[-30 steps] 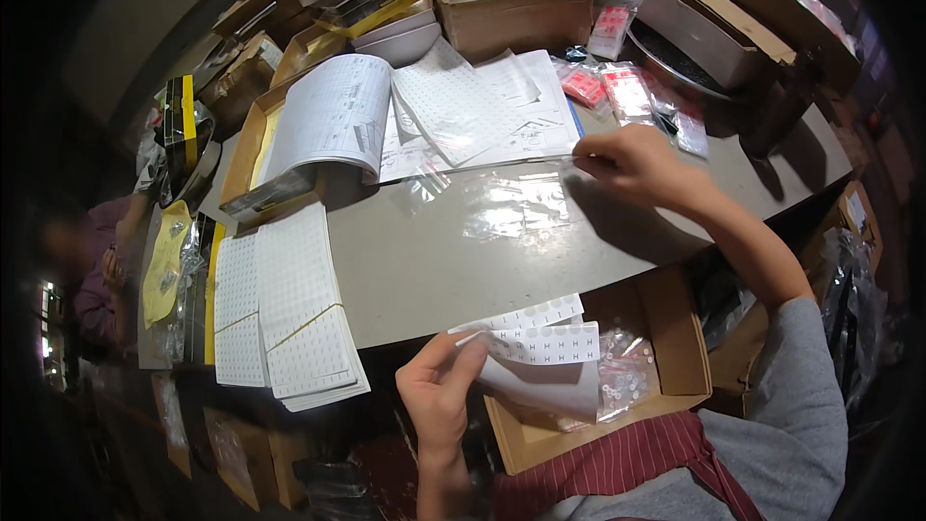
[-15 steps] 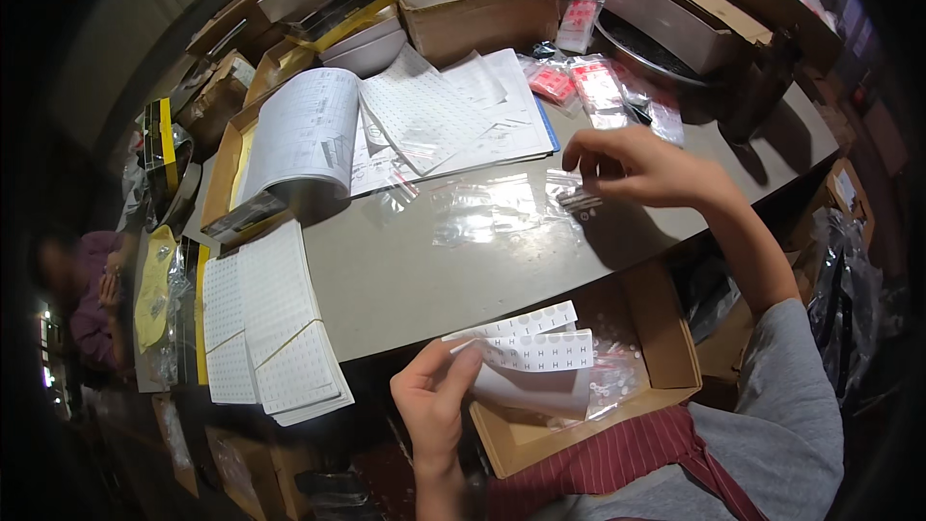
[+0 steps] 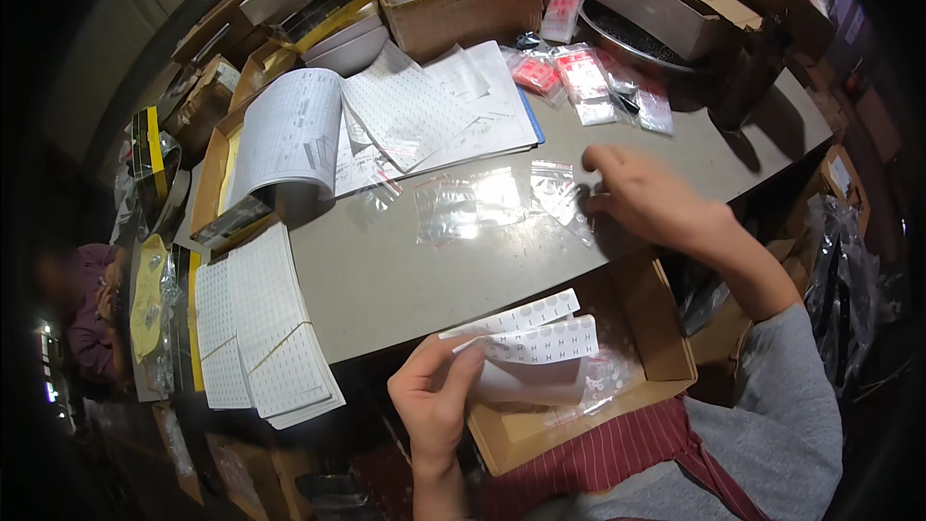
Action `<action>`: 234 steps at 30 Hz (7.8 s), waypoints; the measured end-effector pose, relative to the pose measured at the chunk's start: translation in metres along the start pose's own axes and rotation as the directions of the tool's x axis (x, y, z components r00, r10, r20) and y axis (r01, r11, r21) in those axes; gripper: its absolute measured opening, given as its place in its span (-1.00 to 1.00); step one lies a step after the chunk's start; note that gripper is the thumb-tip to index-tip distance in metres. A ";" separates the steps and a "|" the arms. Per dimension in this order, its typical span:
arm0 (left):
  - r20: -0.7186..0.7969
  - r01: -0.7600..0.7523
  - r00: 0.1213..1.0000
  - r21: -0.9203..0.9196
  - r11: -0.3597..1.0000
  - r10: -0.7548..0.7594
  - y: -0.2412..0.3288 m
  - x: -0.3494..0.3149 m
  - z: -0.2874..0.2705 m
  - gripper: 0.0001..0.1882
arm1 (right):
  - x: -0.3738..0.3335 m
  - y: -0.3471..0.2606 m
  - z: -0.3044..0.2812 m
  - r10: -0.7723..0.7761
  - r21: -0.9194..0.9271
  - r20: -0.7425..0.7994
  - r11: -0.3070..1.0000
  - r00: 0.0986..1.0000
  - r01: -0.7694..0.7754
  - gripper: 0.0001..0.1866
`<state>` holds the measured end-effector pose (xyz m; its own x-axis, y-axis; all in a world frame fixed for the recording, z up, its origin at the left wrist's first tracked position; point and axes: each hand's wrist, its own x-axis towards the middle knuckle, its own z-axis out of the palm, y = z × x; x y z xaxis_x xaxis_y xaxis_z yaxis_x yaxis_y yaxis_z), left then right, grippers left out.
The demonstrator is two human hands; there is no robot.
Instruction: The person repeatedly picks small white stickers from a sheet, peels them off, and places them into a small plastic bag on the table. The hands continue this one-at-a-time process throughout the clip, accumulating stickers in the bag.
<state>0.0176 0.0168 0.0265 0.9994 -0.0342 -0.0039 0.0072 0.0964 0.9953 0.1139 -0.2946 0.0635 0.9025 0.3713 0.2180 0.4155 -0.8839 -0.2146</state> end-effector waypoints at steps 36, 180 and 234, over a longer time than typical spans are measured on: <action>0.066 0.037 0.997 0.007 0.999 -0.037 -0.003 0.000 0.005 -0.81 | 0.039 0.021 0.022 -0.049 0.242 0.056 0.970 0.997 0.034 -0.73; 0.062 0.051 0.997 -0.254 0.966 -0.036 -0.015 0.011 -0.011 -0.75 | 0.148 -0.056 0.041 -0.707 -0.271 -0.395 0.700 0.586 0.661 -0.34; 0.113 -0.036 0.993 0.059 0.998 0.029 -0.012 0.000 0.004 -0.82 | 0.094 -0.061 0.038 -0.175 0.316 0.290 0.945 0.941 0.078 -0.71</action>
<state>0.0175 0.0118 0.0149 0.9890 -0.1438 0.0361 -0.0308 0.0386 0.9988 0.1775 -0.1947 0.0614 0.8091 0.5867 -0.0336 0.4994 -0.7167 -0.4868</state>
